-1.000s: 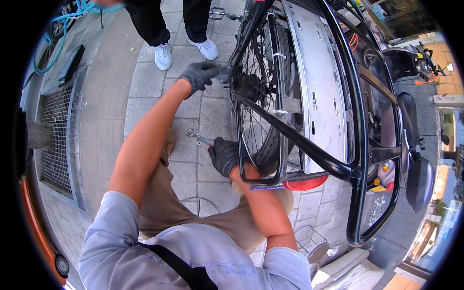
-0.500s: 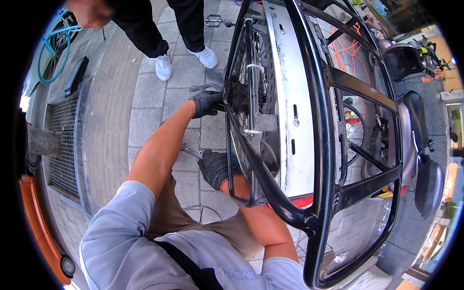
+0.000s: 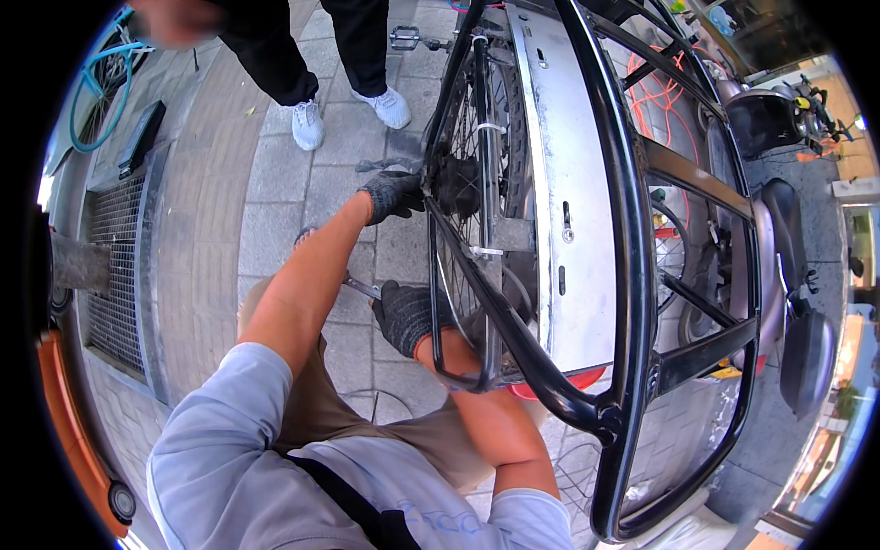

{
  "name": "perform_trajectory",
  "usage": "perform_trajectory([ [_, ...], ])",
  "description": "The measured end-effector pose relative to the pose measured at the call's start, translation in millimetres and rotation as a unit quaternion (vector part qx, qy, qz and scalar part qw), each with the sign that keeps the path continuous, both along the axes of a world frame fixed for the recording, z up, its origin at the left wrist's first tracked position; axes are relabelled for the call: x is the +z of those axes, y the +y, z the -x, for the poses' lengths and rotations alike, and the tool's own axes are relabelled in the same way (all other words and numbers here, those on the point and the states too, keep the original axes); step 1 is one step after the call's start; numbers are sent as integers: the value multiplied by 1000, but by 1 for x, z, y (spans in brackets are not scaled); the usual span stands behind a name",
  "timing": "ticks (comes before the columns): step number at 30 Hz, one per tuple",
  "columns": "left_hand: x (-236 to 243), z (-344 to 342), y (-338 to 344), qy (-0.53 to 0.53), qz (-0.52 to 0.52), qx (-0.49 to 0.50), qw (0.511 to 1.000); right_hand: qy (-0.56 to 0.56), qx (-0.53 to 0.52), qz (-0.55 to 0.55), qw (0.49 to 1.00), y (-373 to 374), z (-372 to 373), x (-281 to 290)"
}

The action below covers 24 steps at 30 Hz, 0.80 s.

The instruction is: The person removes the rear wheel from an electric bicycle, inspects the hub, and then reinstalls the wheel. They use a wrench to loosen and tighten the axle nuts and a pair of pliers to adjust the brake cable. The task is performed on a sidewalk next to a parked scooter.

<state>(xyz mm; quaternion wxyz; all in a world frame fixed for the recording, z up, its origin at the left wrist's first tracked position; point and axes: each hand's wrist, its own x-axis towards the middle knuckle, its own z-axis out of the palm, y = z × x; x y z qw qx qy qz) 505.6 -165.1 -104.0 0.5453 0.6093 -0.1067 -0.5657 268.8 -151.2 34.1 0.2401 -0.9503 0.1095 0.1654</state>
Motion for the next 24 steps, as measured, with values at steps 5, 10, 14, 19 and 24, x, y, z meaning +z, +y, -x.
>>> perform_trajectory([
  [5,8,-2,-1,-27,-37,-40,998,1,7,13,1000,1,-2,-2],
  [10,20,-3,-8,-39,-80,-42,995,1,14,9,1000,2,-2,-4],
  [14,32,-2,-12,-78,-112,-30,990,5,10,10,1000,0,2,-10],
  [19,45,4,-9,-143,-103,-47,983,30,-9,28,999,-4,3,-12],
  [24,26,-1,3,-34,-41,-11,999,121,22,52,991,-6,2,-16],
])
